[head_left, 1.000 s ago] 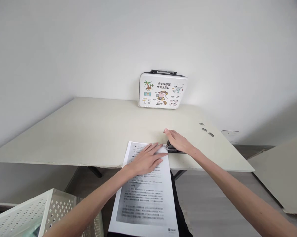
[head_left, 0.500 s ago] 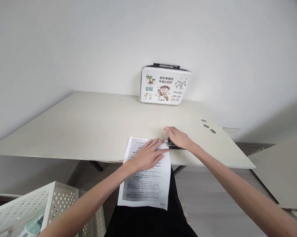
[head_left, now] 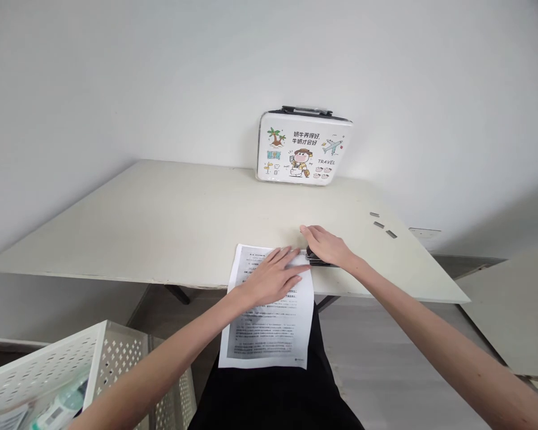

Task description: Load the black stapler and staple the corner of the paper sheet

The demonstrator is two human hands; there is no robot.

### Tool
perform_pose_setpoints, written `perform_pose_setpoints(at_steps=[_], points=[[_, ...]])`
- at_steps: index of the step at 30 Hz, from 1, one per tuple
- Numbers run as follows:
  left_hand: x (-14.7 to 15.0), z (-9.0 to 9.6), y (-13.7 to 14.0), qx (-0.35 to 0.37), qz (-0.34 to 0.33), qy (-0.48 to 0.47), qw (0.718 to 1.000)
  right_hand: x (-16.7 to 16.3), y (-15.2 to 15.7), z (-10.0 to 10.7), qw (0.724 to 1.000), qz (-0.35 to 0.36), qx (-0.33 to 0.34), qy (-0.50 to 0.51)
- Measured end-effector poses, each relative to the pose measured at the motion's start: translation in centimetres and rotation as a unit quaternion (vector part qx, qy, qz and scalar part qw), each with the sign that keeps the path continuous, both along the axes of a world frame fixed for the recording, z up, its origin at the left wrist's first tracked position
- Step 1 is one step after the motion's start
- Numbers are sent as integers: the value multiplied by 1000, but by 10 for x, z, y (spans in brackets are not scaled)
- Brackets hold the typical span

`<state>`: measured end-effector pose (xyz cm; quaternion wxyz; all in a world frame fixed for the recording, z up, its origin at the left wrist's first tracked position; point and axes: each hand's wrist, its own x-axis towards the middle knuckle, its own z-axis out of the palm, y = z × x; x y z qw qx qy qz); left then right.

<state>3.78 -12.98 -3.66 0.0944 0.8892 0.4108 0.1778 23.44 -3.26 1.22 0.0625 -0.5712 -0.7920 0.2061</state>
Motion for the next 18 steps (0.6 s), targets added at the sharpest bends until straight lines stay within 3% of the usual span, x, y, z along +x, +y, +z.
perform_pose_setpoints(at_steps=[18], points=[[-2, -5, 1, 3, -3, -8, 1000, 5, 7, -5, 1000, -7, -5, 10]])
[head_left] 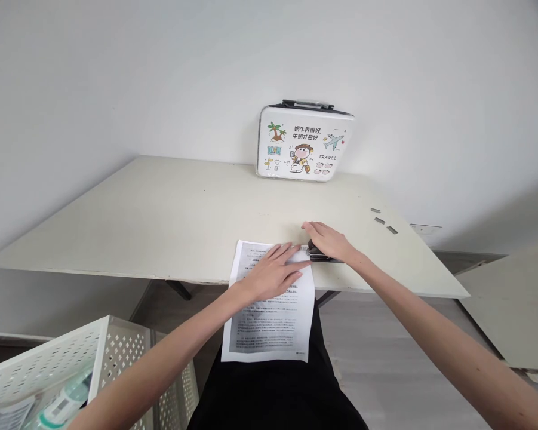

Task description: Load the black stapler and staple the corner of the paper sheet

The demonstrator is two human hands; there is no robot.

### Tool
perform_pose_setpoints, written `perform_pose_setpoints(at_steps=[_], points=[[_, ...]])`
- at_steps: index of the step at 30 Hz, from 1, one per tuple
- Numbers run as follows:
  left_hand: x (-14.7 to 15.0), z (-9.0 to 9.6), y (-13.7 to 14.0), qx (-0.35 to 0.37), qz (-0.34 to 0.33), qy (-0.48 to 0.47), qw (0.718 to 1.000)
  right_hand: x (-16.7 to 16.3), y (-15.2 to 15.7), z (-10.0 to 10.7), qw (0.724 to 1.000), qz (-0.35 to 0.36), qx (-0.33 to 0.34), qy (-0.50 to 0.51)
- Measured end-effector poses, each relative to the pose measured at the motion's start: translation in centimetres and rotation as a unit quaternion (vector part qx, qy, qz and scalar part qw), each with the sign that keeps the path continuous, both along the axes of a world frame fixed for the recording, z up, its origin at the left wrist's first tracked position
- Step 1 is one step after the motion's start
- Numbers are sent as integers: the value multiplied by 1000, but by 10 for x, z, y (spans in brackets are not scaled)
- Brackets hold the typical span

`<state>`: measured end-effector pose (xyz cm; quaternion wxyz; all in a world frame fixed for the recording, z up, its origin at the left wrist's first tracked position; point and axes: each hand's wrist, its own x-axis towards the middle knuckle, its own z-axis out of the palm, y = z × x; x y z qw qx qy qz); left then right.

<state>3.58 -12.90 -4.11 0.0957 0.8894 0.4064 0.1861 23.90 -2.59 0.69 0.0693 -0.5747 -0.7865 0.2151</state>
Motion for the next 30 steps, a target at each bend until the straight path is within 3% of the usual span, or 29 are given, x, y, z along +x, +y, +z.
perform_pose_setpoints(at_steps=[12, 30], points=[[1, 2, -2, 6, 5, 3, 1000, 5, 0, 4, 998, -24, -14, 53], [4, 3, 1, 11, 5, 12, 1000, -3, 0, 2, 999, 17, 16, -27]])
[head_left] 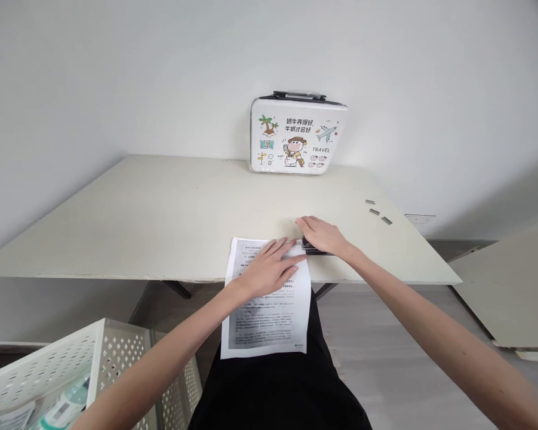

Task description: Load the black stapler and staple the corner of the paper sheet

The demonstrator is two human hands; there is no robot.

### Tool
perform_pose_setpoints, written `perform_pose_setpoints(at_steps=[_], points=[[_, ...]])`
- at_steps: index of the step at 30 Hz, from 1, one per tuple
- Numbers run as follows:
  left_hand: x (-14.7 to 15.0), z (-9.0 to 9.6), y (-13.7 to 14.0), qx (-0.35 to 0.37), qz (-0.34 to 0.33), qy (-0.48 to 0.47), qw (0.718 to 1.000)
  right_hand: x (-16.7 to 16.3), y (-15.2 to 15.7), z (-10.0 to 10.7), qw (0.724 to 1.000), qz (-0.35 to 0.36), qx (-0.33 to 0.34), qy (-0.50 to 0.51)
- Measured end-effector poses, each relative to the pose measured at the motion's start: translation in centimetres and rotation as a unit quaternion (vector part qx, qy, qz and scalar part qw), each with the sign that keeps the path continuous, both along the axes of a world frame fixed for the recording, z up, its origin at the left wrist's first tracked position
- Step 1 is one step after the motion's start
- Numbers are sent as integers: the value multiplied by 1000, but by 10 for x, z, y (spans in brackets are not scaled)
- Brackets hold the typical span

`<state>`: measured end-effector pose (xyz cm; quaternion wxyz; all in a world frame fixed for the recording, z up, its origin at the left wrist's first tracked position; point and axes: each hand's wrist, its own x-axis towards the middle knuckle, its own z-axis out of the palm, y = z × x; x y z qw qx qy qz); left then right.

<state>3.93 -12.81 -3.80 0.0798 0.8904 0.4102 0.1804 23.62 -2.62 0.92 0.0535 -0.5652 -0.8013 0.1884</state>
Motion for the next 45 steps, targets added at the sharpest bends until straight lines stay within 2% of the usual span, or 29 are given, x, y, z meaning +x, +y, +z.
perform_pose_setpoints(at_steps=[22, 32, 45], points=[[0, -1, 0, 9, -2, 18, 1000, -3, -1, -1, 1000, 11, -3, -27], [-3, -1, 0, 9, -3, 21, 1000, 5, 5, -3, 1000, -7, -19, 21], [-1, 0, -1, 10, -4, 20, 1000, 1, 2, 0, 1000, 4, -16, -8]])
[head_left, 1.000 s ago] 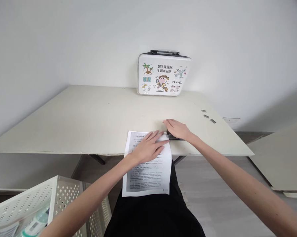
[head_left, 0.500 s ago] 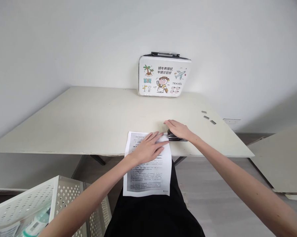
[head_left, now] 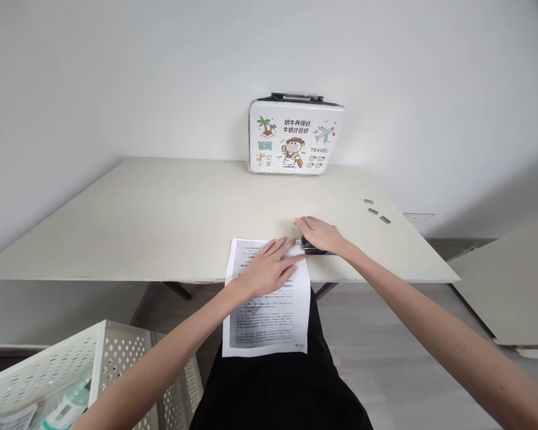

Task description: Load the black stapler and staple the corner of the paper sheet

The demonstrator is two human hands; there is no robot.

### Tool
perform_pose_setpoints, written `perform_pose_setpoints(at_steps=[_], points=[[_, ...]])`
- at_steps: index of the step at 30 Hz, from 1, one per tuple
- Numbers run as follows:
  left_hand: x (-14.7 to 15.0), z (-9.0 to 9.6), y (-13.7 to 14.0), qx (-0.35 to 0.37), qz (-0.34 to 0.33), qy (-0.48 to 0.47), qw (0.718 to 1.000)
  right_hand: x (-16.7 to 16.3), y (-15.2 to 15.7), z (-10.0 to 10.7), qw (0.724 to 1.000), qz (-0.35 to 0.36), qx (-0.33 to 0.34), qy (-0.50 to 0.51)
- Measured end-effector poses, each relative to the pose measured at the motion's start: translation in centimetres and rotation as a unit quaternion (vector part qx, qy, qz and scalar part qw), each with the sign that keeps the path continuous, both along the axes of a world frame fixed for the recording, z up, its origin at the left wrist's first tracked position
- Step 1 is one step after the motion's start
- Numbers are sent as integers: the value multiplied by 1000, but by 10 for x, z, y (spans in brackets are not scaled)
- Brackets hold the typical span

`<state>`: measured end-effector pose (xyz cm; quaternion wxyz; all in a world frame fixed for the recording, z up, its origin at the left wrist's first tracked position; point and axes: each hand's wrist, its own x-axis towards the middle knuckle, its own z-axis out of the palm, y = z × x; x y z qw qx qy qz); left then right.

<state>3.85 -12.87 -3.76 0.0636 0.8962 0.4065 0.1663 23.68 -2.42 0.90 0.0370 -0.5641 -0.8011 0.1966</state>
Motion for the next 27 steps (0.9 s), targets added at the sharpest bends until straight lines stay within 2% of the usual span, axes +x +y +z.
perform_pose_setpoints(at_steps=[7, 17, 27], points=[[0, -2, 0, 3, 1, 5, 1000, -2, -4, 2, 1000, -1, -1, 2], [0, -2, 0, 1, 1, 2, 1000, -5, -6, 1, 998, 31, 21, -56], [0, -3, 0, 1, 7, 0, 1000, -13, -4, -4, 997, 20, 27, -76]])
